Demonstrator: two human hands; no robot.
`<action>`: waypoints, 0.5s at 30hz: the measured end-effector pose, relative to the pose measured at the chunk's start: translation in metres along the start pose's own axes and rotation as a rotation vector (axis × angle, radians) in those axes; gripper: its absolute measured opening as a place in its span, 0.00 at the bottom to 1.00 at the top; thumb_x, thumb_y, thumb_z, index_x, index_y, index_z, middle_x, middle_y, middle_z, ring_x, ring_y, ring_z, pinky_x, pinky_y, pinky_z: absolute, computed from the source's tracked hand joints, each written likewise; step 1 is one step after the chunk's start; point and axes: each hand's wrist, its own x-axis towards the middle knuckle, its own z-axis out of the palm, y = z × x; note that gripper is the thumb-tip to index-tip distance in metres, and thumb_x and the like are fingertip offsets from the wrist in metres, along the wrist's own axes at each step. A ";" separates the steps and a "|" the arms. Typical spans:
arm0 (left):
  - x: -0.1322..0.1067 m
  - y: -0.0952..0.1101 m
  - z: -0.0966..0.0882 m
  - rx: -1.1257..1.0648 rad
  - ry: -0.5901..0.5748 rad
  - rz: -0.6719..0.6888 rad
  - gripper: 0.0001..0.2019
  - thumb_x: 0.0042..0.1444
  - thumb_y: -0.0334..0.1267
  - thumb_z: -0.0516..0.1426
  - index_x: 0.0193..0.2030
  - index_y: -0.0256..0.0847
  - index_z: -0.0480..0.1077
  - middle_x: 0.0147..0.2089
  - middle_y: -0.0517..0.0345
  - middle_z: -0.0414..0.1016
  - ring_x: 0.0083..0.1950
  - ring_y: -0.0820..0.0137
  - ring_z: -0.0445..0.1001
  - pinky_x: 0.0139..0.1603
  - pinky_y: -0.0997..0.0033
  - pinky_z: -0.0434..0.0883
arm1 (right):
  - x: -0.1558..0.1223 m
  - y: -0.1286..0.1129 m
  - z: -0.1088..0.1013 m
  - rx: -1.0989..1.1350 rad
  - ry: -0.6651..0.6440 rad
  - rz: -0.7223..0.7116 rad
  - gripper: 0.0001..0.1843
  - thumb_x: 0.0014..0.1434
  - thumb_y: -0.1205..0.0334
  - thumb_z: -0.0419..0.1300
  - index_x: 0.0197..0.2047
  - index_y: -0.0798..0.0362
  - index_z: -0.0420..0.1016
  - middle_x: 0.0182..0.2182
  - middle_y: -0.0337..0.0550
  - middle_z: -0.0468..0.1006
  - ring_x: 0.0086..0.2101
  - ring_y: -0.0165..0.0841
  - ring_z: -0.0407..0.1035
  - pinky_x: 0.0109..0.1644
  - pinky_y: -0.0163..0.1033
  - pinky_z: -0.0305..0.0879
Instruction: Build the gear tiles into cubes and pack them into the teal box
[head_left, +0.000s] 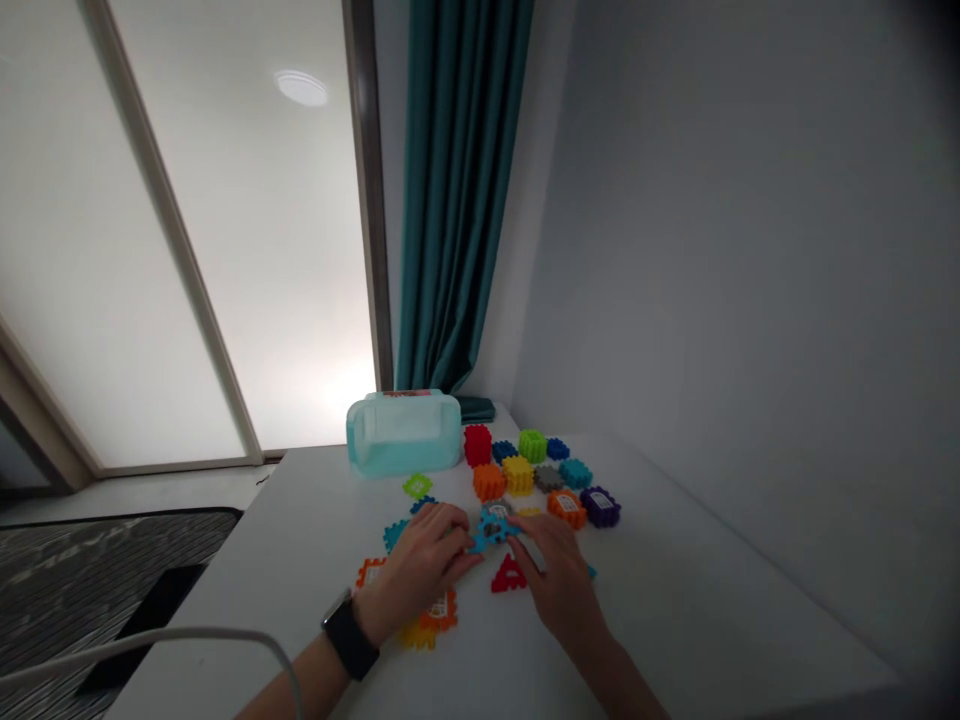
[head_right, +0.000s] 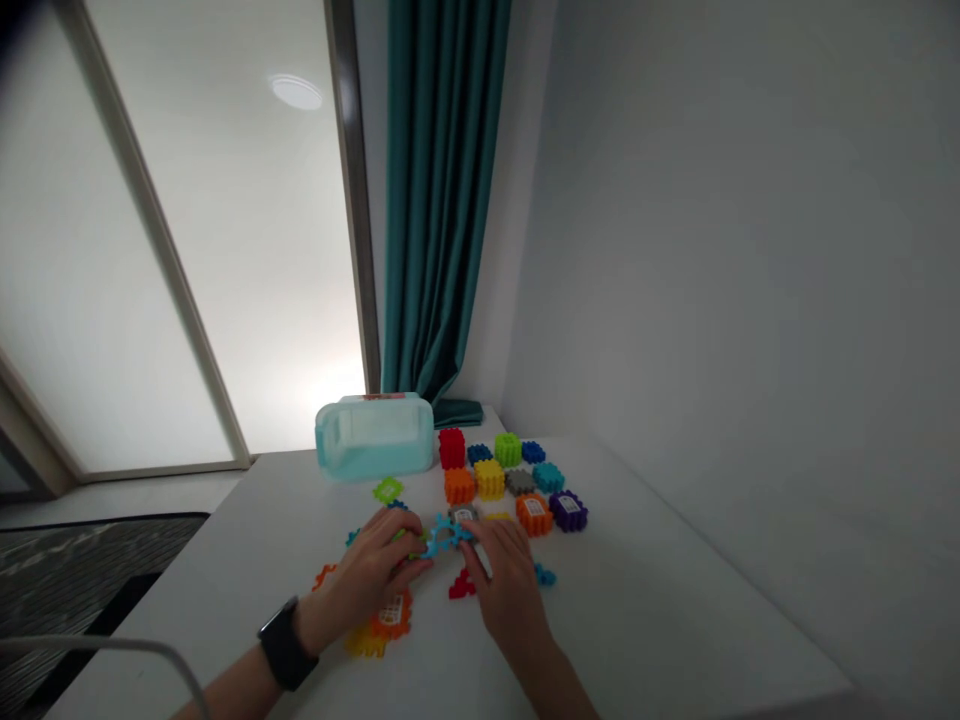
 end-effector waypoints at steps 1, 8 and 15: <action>0.006 0.005 0.007 0.011 -0.034 0.020 0.08 0.65 0.41 0.57 0.37 0.40 0.71 0.43 0.53 0.73 0.43 0.66 0.71 0.47 0.63 0.70 | -0.005 0.006 -0.008 -0.016 -0.002 0.015 0.10 0.68 0.59 0.55 0.49 0.48 0.74 0.42 0.45 0.82 0.43 0.40 0.75 0.51 0.49 0.68; 0.042 0.033 0.061 0.076 -0.209 0.092 0.07 0.62 0.41 0.61 0.38 0.41 0.71 0.47 0.54 0.72 0.47 0.64 0.70 0.51 0.60 0.67 | -0.043 0.049 -0.052 -0.066 -0.057 0.226 0.11 0.68 0.56 0.55 0.47 0.48 0.75 0.42 0.47 0.79 0.44 0.41 0.73 0.51 0.49 0.69; 0.050 0.050 0.095 0.094 -0.302 -0.004 0.03 0.61 0.37 0.61 0.40 0.42 0.72 0.47 0.54 0.72 0.50 0.61 0.69 0.52 0.58 0.67 | -0.063 0.079 -0.065 -0.022 -0.130 0.365 0.09 0.66 0.60 0.56 0.44 0.49 0.77 0.40 0.47 0.78 0.43 0.41 0.73 0.51 0.49 0.69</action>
